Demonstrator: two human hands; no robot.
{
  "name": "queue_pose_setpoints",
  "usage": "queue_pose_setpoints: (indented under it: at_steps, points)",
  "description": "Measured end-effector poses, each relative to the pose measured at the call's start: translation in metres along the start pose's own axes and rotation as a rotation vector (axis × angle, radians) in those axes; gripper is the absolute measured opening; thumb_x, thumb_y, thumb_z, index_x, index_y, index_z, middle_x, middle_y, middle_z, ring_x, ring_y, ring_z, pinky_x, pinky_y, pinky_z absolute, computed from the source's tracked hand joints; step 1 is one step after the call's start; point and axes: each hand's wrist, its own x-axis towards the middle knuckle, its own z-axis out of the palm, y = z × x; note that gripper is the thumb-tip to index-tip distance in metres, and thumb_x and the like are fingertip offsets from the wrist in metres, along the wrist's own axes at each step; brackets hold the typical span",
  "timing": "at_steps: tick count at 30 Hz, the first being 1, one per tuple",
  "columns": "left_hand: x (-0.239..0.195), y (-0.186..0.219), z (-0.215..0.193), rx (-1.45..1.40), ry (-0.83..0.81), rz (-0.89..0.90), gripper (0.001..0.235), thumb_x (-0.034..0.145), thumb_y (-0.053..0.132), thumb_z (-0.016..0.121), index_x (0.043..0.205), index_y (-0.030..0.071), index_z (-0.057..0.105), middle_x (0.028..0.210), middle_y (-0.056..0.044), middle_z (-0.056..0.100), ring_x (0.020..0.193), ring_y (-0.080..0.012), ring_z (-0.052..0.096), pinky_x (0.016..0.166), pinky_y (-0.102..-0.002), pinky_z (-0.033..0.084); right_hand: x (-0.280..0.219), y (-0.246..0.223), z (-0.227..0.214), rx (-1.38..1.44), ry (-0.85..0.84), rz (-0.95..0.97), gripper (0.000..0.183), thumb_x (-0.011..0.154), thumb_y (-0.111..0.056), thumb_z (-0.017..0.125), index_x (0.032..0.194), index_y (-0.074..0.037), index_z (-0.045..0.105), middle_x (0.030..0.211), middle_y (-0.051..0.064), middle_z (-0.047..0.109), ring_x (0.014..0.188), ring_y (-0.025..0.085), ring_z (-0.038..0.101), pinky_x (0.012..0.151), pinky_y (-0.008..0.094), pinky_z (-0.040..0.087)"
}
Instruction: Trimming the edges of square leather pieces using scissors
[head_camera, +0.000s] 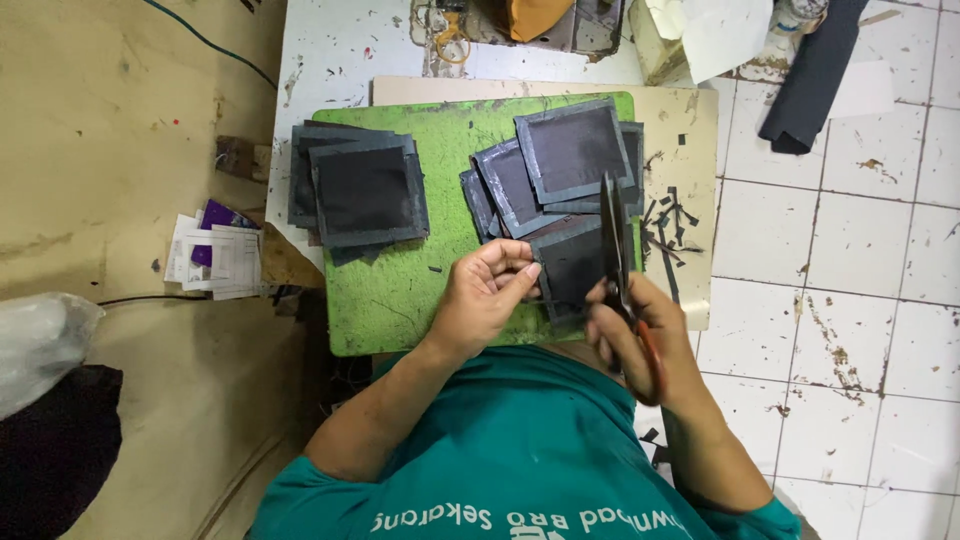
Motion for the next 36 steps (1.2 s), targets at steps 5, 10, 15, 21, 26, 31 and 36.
queue_pose_setpoints:
  at_steps: [5,10,15,21,26,31,36]
  points:
    - [0.002,0.001,0.007,-0.025,0.03,-0.028,0.023,0.098,0.01,0.071,0.116,-0.004,0.068,0.097,-0.014,0.074,0.087,-0.0163,0.075,0.078,-0.033,0.068,-0.03,0.049,0.023,0.487,-0.189,0.178,0.074,0.103,-0.065,0.042,0.11,0.006,0.06,0.054,0.014,0.061,0.034,0.013,0.058,0.031,0.025,0.05]
    - [0.005,0.0,0.007,0.044,0.036,-0.039,0.019,0.102,0.014,0.066,0.113,-0.002,0.07,0.096,-0.011,0.074,0.085,-0.0139,0.074,0.075,-0.033,0.069,-0.056,0.092,0.035,0.823,-0.217,0.363,0.089,0.098,-0.078,0.035,0.11,0.008,0.053,0.05,0.012,0.052,0.03,0.013,0.051,0.028,0.029,0.048]
    - [0.005,-0.008,0.008,0.081,0.061,-0.054,0.021,0.104,0.015,0.063,0.113,-0.001,0.072,0.095,-0.008,0.074,0.086,-0.0101,0.069,0.077,-0.031,0.068,-0.061,0.105,0.036,1.018,-0.278,0.383,0.092,0.098,-0.079,0.034,0.11,0.01,0.05,0.049,0.013,0.051,0.029,0.014,0.05,0.025,0.031,0.048]
    - [0.004,0.0,0.011,0.115,0.057,-0.033,0.02,0.104,0.015,0.062,0.112,0.001,0.074,0.09,-0.006,0.073,0.085,-0.0082,0.066,0.077,-0.03,0.067,-0.063,0.112,0.04,1.053,-0.248,0.432,0.097,0.094,-0.084,0.031,0.108,0.011,0.049,0.046,0.01,0.045,0.026,0.014,0.045,0.02,0.031,0.044]
    - [0.004,-0.002,0.012,0.105,0.051,-0.037,0.02,0.104,0.015,0.062,0.111,0.0,0.073,0.087,-0.006,0.07,0.084,-0.0086,0.065,0.077,-0.031,0.067,-0.065,0.11,0.045,1.067,-0.221,0.429,0.094,0.096,-0.082,0.03,0.107,0.01,0.049,0.047,0.008,0.043,0.025,0.012,0.043,0.019,0.029,0.041]
    - [0.001,0.013,0.016,0.09,0.06,-0.037,0.018,0.103,0.014,0.063,0.11,0.001,0.074,0.086,-0.006,0.071,0.085,-0.0094,0.067,0.077,-0.032,0.067,-0.063,0.114,0.048,1.039,-0.219,0.409,0.092,0.095,-0.081,0.031,0.106,0.009,0.049,0.046,0.006,0.042,0.024,0.011,0.04,0.018,0.028,0.04]
    - [0.001,0.012,0.014,0.074,0.046,-0.027,0.019,0.103,0.015,0.063,0.11,0.001,0.074,0.084,-0.005,0.07,0.083,-0.0088,0.068,0.077,-0.029,0.066,-0.059,0.105,0.05,0.915,-0.179,0.394,0.094,0.094,-0.082,0.032,0.103,0.01,0.052,0.045,0.006,0.042,0.025,0.01,0.04,0.019,0.025,0.039]
